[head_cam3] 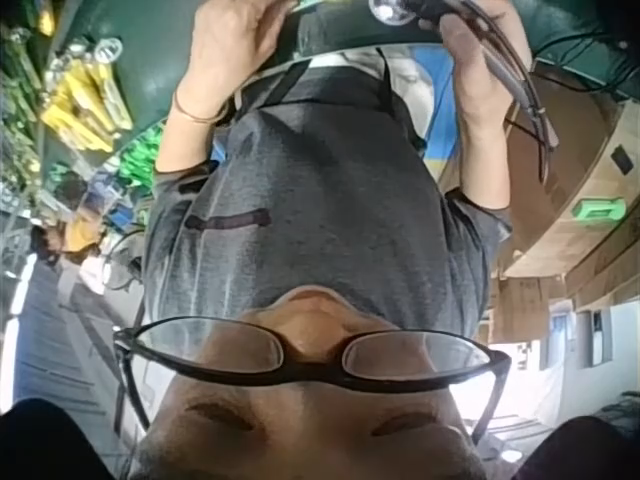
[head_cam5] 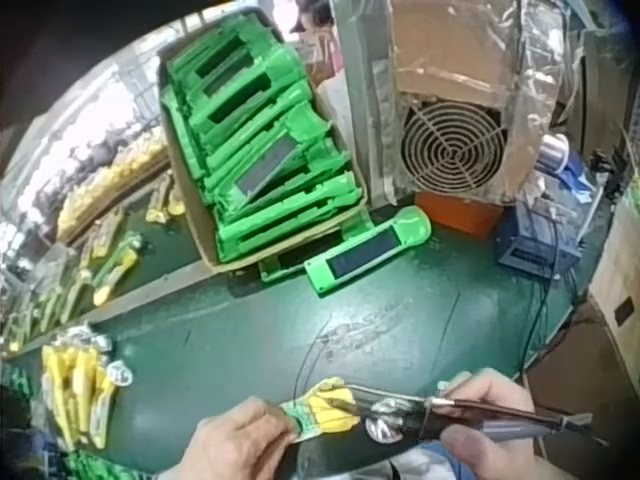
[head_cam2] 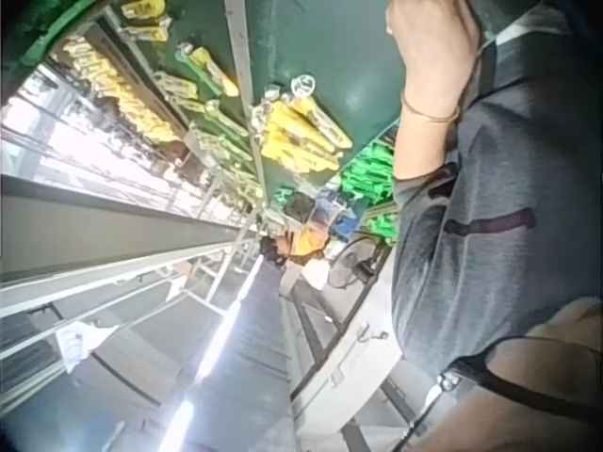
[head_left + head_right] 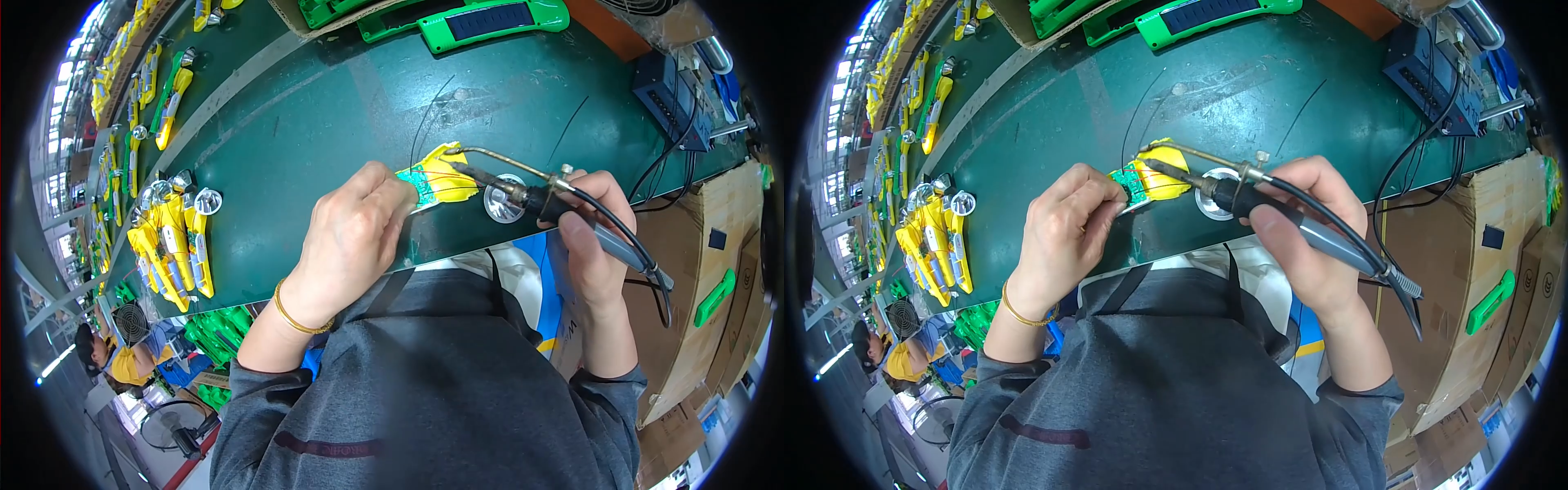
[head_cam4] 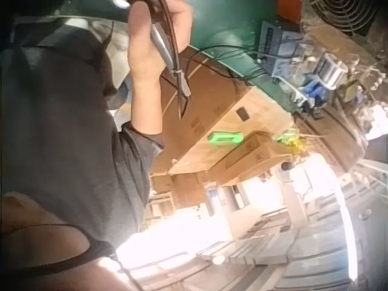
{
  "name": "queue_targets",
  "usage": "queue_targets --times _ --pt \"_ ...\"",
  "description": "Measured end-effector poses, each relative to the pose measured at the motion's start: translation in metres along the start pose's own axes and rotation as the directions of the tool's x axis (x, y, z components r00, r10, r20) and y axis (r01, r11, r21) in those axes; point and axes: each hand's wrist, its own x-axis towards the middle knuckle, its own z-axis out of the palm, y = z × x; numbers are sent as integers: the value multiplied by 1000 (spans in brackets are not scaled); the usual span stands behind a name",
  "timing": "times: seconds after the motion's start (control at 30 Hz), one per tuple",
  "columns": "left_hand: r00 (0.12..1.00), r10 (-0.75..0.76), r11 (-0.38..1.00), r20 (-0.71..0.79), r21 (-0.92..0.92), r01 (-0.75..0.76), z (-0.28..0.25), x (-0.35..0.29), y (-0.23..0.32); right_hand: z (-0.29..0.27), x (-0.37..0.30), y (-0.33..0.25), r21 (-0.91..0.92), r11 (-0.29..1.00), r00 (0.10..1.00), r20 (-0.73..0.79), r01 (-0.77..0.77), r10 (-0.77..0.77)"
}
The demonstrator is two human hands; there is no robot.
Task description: Soldering wires and components into flashlight housings on a production line.
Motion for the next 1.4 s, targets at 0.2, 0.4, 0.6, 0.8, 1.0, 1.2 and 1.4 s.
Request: queue_targets --times 0.2,0.4,0.6,0.8,1.0,1.2,1.4 --pt "998 -32 999 50 0 32 -1 2 5 -5 10 -2 -397 916 985 174 53 18" --pt "995 -70 997 72 -16 71 0 1 5 -6 20 0 -374 927 972 227 38 52" --pt "994 -58 998 96 -27 61 -3 0 4 -4 25 -4 -375 927 964 240 -18 116" --pt "995 -43 999 95 -12 44 0 0 2 -2 30 -5 -429 903 953 270 -11 139" --pt "995 -42 999 85 -24 44 -2 -2 5 5 31 -14 -429 902 945 278 -37 170" --pt "994 -26 999 102 -29 29 -1 3 2 -5 35 -14 -326 932 946 223 -155 235" --pt "995 -19 999 102 -25 22 -4 7 1 -16 31 -16 -121 984 977 151 -132 150"
